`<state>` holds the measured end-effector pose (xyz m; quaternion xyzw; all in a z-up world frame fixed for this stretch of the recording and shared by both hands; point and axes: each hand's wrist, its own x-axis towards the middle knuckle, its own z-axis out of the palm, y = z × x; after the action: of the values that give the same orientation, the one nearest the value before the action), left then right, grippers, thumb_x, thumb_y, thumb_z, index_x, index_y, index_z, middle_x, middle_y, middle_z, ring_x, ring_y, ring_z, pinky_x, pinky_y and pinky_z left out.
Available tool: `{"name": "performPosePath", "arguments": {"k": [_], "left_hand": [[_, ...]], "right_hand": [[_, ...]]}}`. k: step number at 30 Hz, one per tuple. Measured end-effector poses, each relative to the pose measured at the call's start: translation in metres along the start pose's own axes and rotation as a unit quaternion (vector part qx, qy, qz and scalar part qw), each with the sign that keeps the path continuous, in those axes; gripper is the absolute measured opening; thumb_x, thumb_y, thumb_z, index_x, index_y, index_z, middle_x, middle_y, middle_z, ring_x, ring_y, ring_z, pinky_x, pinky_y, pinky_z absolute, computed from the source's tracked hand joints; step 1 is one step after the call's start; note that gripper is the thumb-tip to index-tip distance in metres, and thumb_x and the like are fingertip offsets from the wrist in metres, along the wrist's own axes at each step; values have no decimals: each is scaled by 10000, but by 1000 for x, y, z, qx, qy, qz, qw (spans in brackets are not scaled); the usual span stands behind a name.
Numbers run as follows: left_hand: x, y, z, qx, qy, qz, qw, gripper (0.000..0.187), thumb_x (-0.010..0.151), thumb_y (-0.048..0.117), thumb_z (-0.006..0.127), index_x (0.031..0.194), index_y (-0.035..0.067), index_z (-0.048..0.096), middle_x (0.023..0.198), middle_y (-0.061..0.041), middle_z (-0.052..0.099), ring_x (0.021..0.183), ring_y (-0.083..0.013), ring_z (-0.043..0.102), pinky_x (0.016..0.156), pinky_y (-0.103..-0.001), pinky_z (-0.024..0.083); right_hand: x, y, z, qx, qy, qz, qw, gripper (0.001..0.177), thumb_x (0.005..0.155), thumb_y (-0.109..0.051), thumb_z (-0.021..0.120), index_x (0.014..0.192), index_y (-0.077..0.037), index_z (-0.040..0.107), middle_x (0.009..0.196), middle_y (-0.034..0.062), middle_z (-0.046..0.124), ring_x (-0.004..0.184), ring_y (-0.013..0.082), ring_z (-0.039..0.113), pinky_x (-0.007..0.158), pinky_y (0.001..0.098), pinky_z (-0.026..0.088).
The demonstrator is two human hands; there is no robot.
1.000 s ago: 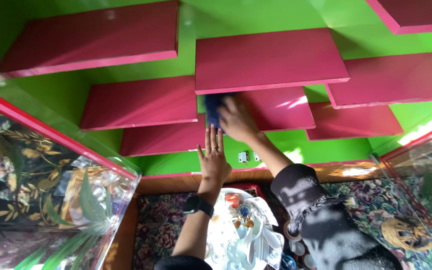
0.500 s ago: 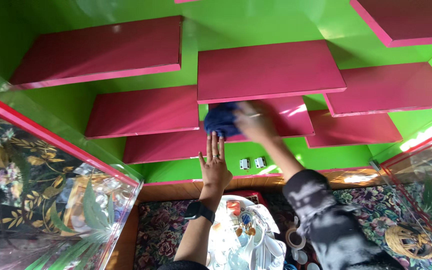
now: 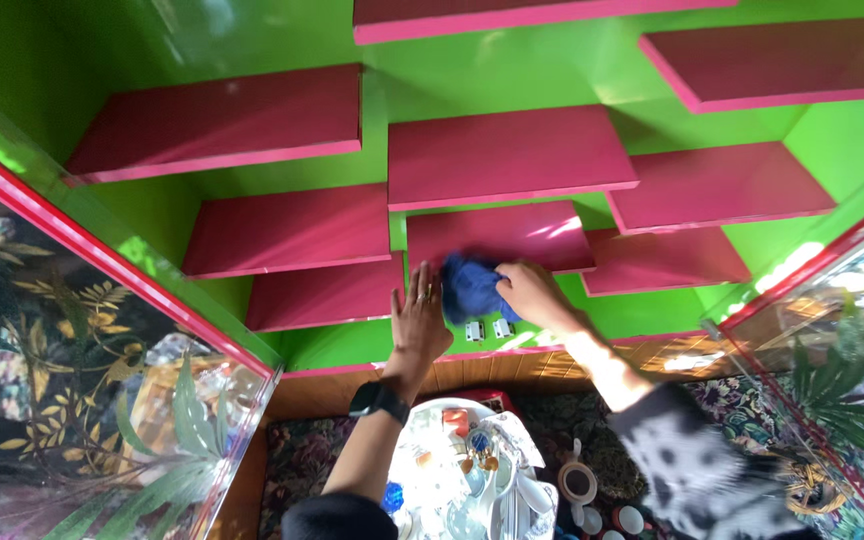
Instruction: The person wipes the interior shelves of a green display cabinet with pink shelves using a blue cloth. They systematically clean each shelf from top to bottom, moving the cloth across the surfaces.
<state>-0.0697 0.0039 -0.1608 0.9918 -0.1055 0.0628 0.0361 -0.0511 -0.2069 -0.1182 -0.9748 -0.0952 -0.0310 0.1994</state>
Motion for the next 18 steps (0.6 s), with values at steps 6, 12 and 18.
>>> {"name": "performPosePath", "arguments": {"k": [6, 12, 18], "left_hand": [[0, 6, -63, -106, 317, 209, 919, 582, 849, 83, 623, 1423, 108, 533, 1486, -118, 507, 1377, -334, 491, 1208, -525, 392], [56, 10, -128, -83, 335, 82, 935, 917, 789, 156, 623, 1597, -1, 219, 1630, -227, 297, 1510, -387, 312, 1224, -542, 274], [72, 5, -127, -13, 253, 28, 967, 1018, 717, 118, 624, 1617, 54, 153, 1658, -193, 258, 1517, -332, 291, 1230, -499, 236]], "right_hand": [[-24, -22, -145, 134, 162, -73, 975, 298, 882, -198, 597, 1099, -64, 750, 1023, 166, 760, 920, 284, 756, 865, 394, 579], [74, 4, -162, 8, 122, -114, 986, 578, 973, -488, 590, 1473, -202, 539, 1594, 162, 302, 1416, 425, 363, 1111, 570, 341], [133, -16, -123, -110, 168, 132, 971, 576, 1005, -560, 520, 1477, -230, 540, 1603, 147, 352, 1444, 431, 363, 1173, 667, 255]]}}
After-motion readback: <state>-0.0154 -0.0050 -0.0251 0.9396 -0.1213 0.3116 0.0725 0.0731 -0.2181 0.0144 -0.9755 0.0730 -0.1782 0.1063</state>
